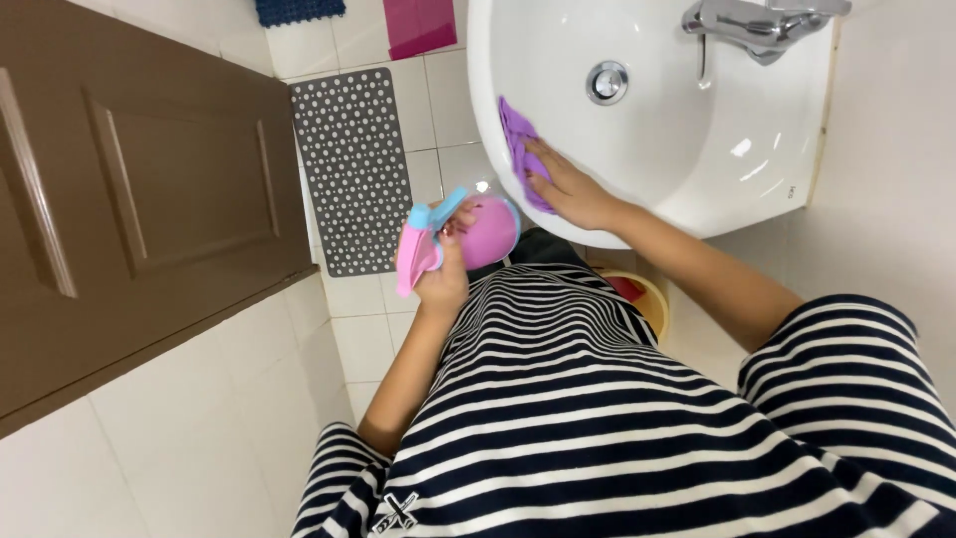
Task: Cleaning a bathroom sink using a spray bottle and a cloth.
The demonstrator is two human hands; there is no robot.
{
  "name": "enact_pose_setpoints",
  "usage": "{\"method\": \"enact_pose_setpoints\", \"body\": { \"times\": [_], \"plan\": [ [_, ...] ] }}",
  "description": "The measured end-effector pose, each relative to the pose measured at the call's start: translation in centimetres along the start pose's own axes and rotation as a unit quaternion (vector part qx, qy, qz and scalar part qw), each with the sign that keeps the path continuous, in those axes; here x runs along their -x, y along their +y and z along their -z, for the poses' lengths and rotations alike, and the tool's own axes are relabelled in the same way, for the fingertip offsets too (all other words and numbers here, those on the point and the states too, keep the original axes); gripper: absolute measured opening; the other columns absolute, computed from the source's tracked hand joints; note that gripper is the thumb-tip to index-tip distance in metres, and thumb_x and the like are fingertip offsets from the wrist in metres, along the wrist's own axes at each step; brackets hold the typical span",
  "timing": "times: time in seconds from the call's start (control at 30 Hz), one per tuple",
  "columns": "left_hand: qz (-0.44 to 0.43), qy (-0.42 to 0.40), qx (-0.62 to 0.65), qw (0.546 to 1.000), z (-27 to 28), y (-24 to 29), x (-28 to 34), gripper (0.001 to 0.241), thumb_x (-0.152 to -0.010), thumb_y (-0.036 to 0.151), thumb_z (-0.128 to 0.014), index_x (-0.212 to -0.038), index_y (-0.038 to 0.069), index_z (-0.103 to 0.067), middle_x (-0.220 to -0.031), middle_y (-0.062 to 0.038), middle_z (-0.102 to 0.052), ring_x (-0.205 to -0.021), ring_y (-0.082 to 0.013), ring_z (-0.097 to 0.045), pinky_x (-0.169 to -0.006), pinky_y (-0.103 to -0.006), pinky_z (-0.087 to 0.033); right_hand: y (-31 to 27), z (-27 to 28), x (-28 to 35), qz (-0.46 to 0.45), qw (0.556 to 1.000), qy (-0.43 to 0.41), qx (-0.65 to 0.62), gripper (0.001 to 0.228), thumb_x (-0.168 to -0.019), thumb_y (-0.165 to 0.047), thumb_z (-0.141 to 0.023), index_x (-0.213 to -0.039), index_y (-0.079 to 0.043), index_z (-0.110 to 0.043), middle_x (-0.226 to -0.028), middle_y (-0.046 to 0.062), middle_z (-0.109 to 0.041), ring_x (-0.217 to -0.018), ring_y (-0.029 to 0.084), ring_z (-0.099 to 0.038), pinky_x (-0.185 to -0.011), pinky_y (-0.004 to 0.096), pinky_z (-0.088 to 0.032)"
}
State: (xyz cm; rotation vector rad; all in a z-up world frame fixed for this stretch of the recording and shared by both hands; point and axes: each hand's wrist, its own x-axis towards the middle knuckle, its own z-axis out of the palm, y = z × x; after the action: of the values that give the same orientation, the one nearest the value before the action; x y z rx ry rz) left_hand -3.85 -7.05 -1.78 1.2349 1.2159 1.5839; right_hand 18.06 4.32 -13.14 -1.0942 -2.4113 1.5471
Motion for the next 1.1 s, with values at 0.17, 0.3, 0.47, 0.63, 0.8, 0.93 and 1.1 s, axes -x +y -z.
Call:
{"method": "enact_pose_setpoints", "body": {
  "times": [0.17,0.3,0.47,0.63,0.8,0.93,1.1],
  "plan": [
    [0.002,0.075,-0.004,0.997,1.5,-0.2,0.9,0.025,-0.111,0.016,-0.054,-0.122,-0.007,-0.057,-0.105,-0.014,-0.065,-0.105,-0.0227,-0.065,-0.107,-0.0429,-0.054,-4.4,0.0,-6.0,0.05,0.946,0.313,-0.072,0.083,-0.102,-0.035,-0.067,-0.16,0.002,-0.021,-0.156,0.032,-0.044,-0.144,0.042,-0.049,-0.121,0.042,-0.039],
    [0.011,0.108,-0.014,0.994,1.9,-0.1,0.6,0.02,-0.111,0.012,-0.052,-0.118,-0.007,-0.056,-0.101,-0.013,-0.065,-0.1,-0.0218,-0.065,-0.1,-0.0436,-0.058,-1.3,1.3,-14.3,0.046,0.904,0.419,-0.075,0.086,-0.103,-0.035,-0.072,-0.161,0.0,-0.018,-0.155,0.033,-0.045,-0.142,0.043,-0.053,-0.119,0.042,-0.042],
    [0.001,0.088,-0.047,0.995,2.1,0.5,0.3,0.014,-0.108,0.004,-0.053,-0.11,-0.008,-0.06,-0.097,-0.015,-0.067,-0.093,-0.0235,-0.067,-0.094,-0.0438,-0.058,-2.0,2.1,-15.1,0.012,0.881,0.46,-0.109,0.083,-0.106,-0.035,-0.072,-0.164,-0.002,-0.021,-0.158,0.029,-0.048,-0.148,0.04,-0.052,-0.123,0.041,-0.042],
    [0.018,0.074,0.013,0.997,2.1,0.2,-0.1,0.014,-0.109,0.002,-0.051,-0.11,-0.009,-0.06,-0.097,-0.013,-0.065,-0.096,-0.0225,-0.066,-0.099,-0.046,-0.061,-5.6,-0.2,-3.3,0.059,0.945,0.318,-0.041,0.09,-0.099,-0.032,-0.075,-0.16,0.004,-0.02,-0.155,0.034,-0.042,-0.145,0.045,-0.045,-0.12,0.046,-0.038],
    [0.026,0.067,-0.034,0.997,2.3,0.2,-0.6,0.012,-0.107,0.001,-0.054,-0.108,-0.009,-0.061,-0.095,-0.013,-0.067,-0.09,-0.021,-0.068,-0.094,-0.0434,-0.062,-8.8,0.1,3.8,-0.016,0.97,0.224,0.088,0.085,-0.09,-0.037,-0.077,-0.152,0.005,-0.036,-0.144,0.032,-0.053,-0.135,0.048,-0.051,-0.112,0.048,-0.042],
    [0.021,0.064,-0.021,0.998,2.5,0.3,-1.1,0.012,-0.107,0.003,-0.056,-0.11,-0.008,-0.06,-0.095,-0.012,-0.068,-0.091,-0.0201,-0.068,-0.093,-0.0394,-0.061,-7.1,-0.5,0.4,-0.051,0.968,0.228,0.089,0.083,-0.09,-0.041,-0.077,-0.148,0.006,-0.041,-0.139,0.033,-0.056,-0.129,0.047,-0.056,-0.108,0.047,-0.046],
    [0.009,0.056,-0.064,0.996,2.7,0.9,-1.6,0.012,-0.106,0.002,-0.057,-0.11,-0.007,-0.061,-0.095,-0.012,-0.07,-0.09,-0.0194,-0.069,-0.091,-0.0368,-0.06,-2.7,1.0,-10.8,-0.022,0.94,0.339,-0.031,0.092,-0.093,-0.043,-0.079,-0.148,0.016,-0.035,-0.134,0.037,-0.058,-0.126,0.045,-0.06,-0.108,0.046,-0.048]
  ]
}}
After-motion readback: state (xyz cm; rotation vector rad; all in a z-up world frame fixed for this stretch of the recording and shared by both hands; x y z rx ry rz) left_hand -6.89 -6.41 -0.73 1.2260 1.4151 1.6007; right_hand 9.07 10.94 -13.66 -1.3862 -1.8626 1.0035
